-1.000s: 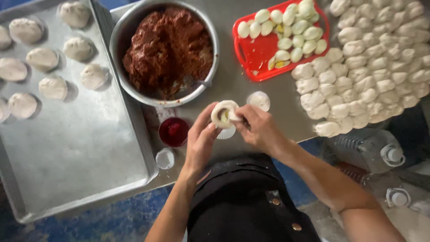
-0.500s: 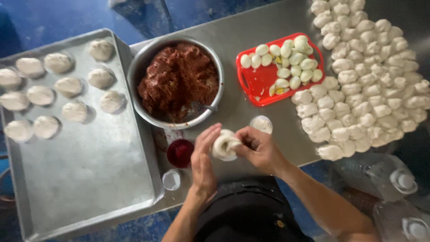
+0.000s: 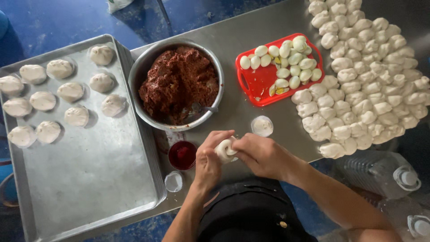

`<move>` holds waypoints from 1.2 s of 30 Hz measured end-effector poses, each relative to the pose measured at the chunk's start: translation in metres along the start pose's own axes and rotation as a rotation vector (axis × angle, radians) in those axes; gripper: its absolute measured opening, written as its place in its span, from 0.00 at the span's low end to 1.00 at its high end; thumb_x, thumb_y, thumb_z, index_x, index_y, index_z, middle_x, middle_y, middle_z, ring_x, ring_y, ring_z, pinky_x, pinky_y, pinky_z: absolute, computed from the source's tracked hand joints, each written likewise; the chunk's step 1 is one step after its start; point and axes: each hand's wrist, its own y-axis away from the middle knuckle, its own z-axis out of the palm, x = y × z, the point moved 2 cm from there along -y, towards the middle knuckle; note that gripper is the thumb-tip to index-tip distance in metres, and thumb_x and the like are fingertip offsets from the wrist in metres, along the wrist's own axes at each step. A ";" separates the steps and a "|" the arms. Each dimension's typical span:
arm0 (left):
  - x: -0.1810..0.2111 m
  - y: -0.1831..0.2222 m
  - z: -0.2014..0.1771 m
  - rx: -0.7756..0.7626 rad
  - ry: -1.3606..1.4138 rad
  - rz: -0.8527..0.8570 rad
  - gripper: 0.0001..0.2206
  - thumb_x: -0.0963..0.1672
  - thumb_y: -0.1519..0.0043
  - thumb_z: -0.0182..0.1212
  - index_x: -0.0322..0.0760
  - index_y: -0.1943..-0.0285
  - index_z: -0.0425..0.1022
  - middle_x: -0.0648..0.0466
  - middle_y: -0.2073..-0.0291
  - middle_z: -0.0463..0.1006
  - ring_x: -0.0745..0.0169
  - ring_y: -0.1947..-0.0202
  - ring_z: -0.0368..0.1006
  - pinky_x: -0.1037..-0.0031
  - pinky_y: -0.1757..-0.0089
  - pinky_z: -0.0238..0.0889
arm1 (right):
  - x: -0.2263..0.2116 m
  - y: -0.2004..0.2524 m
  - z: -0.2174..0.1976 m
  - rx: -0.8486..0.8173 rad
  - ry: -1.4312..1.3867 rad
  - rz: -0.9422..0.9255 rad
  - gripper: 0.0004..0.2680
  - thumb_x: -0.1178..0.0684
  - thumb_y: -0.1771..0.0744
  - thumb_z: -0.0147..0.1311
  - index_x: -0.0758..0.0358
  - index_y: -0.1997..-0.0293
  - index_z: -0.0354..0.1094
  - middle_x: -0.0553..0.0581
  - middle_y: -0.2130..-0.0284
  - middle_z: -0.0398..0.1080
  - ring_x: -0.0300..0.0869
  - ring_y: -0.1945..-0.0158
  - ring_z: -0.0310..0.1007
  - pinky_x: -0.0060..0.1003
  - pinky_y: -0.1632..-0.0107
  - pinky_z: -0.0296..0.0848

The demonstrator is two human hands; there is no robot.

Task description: The person fills dough wrappers with a meat mixture and egg pieces, pinches the dough closed, and places them onto a tray.

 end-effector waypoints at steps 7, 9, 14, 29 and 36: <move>-0.021 -0.001 -0.004 -0.098 0.251 -0.374 0.45 0.68 0.41 0.26 0.38 0.27 0.61 0.51 0.42 0.71 0.60 0.55 0.72 0.72 0.63 0.67 | 0.031 0.006 0.010 -0.042 0.028 0.396 0.06 0.58 0.33 0.61 0.63 0.55 0.70 0.56 0.73 0.76 0.39 0.73 0.76 0.38 0.67 0.75; -0.032 -0.001 -0.003 -0.102 0.379 -0.366 0.44 0.68 0.39 0.28 0.37 0.27 0.60 0.49 0.43 0.71 0.60 0.53 0.71 0.72 0.64 0.66 | 0.035 0.008 0.015 0.025 0.066 0.291 0.06 0.58 0.33 0.60 0.63 0.54 0.70 0.57 0.71 0.74 0.41 0.71 0.76 0.38 0.66 0.75; -0.043 0.012 -0.001 -0.148 0.493 -0.401 0.44 0.68 0.36 0.29 0.35 0.27 0.61 0.47 0.46 0.72 0.60 0.52 0.70 0.72 0.62 0.64 | 0.041 0.017 0.020 0.064 -0.174 0.442 0.11 0.58 0.33 0.58 0.64 0.46 0.64 0.58 0.73 0.73 0.46 0.72 0.73 0.39 0.67 0.74; -0.015 0.019 0.003 -0.224 -0.062 -0.401 0.45 0.67 0.37 0.21 0.39 0.25 0.63 0.52 0.48 0.71 0.66 0.69 0.62 0.75 0.66 0.62 | 0.016 0.007 0.003 -0.031 0.188 0.027 0.09 0.58 0.37 0.63 0.66 0.57 0.69 0.61 0.66 0.72 0.55 0.60 0.74 0.45 0.59 0.73; -0.054 0.025 0.005 -0.065 0.234 -0.381 0.41 0.66 0.32 0.24 0.39 0.22 0.58 0.48 0.38 0.68 0.60 0.49 0.70 0.72 0.58 0.66 | 0.024 0.010 0.003 -0.022 0.177 -0.062 0.08 0.62 0.34 0.63 0.58 0.52 0.73 0.56 0.54 0.76 0.51 0.50 0.77 0.42 0.46 0.77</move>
